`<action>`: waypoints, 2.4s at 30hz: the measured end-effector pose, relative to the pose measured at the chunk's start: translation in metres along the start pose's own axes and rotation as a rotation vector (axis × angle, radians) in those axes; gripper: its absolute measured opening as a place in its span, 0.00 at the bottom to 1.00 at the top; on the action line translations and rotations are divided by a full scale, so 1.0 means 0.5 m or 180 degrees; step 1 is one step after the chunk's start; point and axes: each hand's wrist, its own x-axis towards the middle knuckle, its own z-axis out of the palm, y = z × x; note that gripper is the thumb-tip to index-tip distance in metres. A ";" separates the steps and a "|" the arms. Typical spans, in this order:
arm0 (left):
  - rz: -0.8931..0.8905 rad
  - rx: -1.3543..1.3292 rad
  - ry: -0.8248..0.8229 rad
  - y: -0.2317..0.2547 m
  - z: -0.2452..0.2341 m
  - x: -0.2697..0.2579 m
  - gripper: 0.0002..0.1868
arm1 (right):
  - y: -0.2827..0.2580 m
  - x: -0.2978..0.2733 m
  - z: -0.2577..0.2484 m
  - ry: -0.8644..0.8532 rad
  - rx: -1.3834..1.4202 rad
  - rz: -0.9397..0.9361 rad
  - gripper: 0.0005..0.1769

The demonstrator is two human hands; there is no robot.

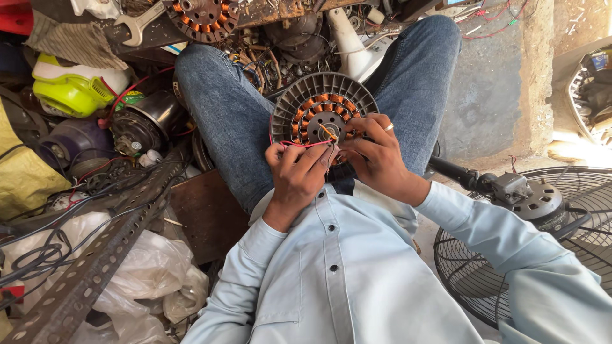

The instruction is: The person works on the internal wiring of a fan motor stator, using scissors to trim wires and handling a plastic spool to organize or wrap the components.

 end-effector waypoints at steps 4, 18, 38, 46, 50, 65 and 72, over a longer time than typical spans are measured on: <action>-0.0078 0.0132 -0.0139 -0.008 -0.004 -0.011 0.10 | -0.013 0.007 -0.005 -0.0089 0.0119 -0.0011 0.16; -0.0170 0.0315 0.0006 -0.004 0.020 -0.020 0.06 | -0.001 0.015 -0.005 -0.0169 0.0190 0.0100 0.12; 0.0058 0.0179 -0.0042 0.002 0.014 -0.009 0.06 | 0.018 0.017 -0.026 -0.0392 0.0234 -0.0006 0.13; 0.0329 0.0600 0.0056 -0.023 0.059 -0.043 0.10 | 0.016 -0.002 -0.027 -0.0241 0.0469 0.0251 0.14; 0.0202 0.0508 -0.0129 -0.028 0.073 -0.048 0.07 | 0.019 -0.002 -0.021 -0.0194 0.0451 0.0313 0.12; 0.0290 0.0601 -0.0284 -0.026 0.075 -0.018 0.04 | 0.013 0.017 -0.021 -0.0301 0.0184 -0.0005 0.13; 0.0238 0.0572 -0.0297 -0.023 0.074 -0.019 0.05 | 0.027 0.030 -0.037 -0.0467 0.0500 0.0074 0.13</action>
